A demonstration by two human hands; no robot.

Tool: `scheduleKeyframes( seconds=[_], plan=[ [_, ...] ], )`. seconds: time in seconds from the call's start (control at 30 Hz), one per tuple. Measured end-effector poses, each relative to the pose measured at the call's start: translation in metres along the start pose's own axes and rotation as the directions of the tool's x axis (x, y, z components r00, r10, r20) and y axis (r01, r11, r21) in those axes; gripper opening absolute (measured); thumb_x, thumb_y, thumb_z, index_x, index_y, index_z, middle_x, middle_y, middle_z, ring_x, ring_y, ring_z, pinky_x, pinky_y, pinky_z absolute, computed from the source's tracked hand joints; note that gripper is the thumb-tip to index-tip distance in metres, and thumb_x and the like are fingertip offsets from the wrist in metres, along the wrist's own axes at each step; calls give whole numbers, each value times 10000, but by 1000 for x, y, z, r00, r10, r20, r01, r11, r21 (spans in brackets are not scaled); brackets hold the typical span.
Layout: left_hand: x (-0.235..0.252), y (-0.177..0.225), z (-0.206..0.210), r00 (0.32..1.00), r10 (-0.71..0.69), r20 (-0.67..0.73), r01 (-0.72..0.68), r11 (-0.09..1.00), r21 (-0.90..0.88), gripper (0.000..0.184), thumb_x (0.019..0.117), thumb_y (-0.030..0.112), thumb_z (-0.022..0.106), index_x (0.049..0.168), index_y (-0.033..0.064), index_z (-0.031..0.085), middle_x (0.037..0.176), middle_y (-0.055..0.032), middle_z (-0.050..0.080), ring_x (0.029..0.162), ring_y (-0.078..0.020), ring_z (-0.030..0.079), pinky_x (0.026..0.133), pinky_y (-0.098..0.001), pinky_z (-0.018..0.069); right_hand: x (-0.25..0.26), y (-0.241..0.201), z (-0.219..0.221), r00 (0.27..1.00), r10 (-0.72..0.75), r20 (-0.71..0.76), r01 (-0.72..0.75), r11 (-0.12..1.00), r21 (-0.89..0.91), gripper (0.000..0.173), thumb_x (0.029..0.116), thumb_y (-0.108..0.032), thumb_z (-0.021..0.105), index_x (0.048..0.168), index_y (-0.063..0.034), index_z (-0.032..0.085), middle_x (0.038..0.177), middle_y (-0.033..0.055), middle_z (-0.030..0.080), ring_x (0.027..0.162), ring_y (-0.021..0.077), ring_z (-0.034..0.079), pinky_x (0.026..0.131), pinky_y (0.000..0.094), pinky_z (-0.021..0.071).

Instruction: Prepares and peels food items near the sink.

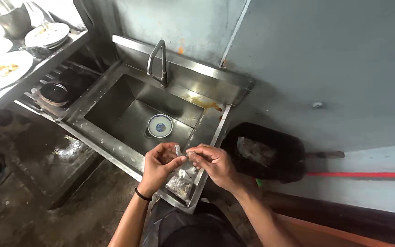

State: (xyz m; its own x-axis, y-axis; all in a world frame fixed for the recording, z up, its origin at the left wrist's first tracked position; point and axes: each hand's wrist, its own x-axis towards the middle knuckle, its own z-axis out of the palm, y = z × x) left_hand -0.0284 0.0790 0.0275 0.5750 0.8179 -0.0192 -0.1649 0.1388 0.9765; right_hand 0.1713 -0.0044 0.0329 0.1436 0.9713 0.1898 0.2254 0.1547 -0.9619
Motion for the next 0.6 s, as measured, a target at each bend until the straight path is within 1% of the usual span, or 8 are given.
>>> scheduleKeyframes(
  seconds=[0.03,0.1,0.17,0.27,0.33,0.37,0.5,0.6],
  plan=[
    [-3,-3,3,999,-31,-8,31,999,-21,376,849,35,819,1198,11,682,914,-156,731,736,-202,710,713,-340,624,-1,1,3,1000,-10,-16,10,1000,-18,149,997,-155,672,1096,-99,768,918,24,697,682,138,673,603,282,628],
    [-7,-8,9,998,-63,-31,61,997,-52,265,867,20,798,1117,-9,713,857,-166,733,691,-199,701,702,-342,618,-4,0,9,999,-19,-37,17,999,-44,143,1001,-172,665,1074,-106,770,920,10,696,678,131,672,598,284,630],
    [-10,-12,11,998,-41,-44,38,997,-61,216,872,12,789,1076,-12,725,842,-160,731,676,-191,691,688,-333,613,-6,-4,12,998,11,-64,-12,1000,-20,148,1008,-165,647,1054,-98,771,896,21,690,665,146,668,591,289,627],
    [-9,-13,11,997,68,-27,-69,997,-19,185,841,-5,804,1012,11,735,948,-135,716,694,-180,677,659,-320,612,-8,-9,15,980,164,-108,-151,981,125,162,1010,-133,630,1043,-74,778,855,73,719,643,177,667,587,299,605],
    [-8,-14,10,986,164,13,-165,986,31,175,834,-4,807,992,14,735,1037,-133,710,727,-181,683,661,-319,621,-9,-11,16,958,267,-101,-236,940,248,176,1016,-119,610,1039,-48,769,848,106,705,631,171,627,582,285,562],
    [-7,-14,9,978,204,34,-206,977,56,165,832,-2,808,979,13,734,1059,-134,709,754,-186,687,669,-320,621,-9,-12,15,951,296,-89,-262,925,276,177,1021,-123,601,1041,-41,758,848,117,692,629,173,614,581,286,553],
    [-6,-13,8,960,274,58,-279,955,97,152,833,16,817,961,15,734,1065,-132,709,790,-188,692,669,-312,618,-11,-19,13,958,271,-97,-249,950,187,161,1012,-135,603,1053,-61,740,855,105,702,636,197,644,587,315,584],
    [-5,-13,9,962,271,45,-273,961,50,160,838,14,814,979,15,738,1081,-141,715,818,-198,708,688,-317,625,-11,-24,6,953,246,-180,-227,967,117,157,1018,-155,611,1060,-76,740,853,78,705,650,187,657,593,312,595]
  ],
)
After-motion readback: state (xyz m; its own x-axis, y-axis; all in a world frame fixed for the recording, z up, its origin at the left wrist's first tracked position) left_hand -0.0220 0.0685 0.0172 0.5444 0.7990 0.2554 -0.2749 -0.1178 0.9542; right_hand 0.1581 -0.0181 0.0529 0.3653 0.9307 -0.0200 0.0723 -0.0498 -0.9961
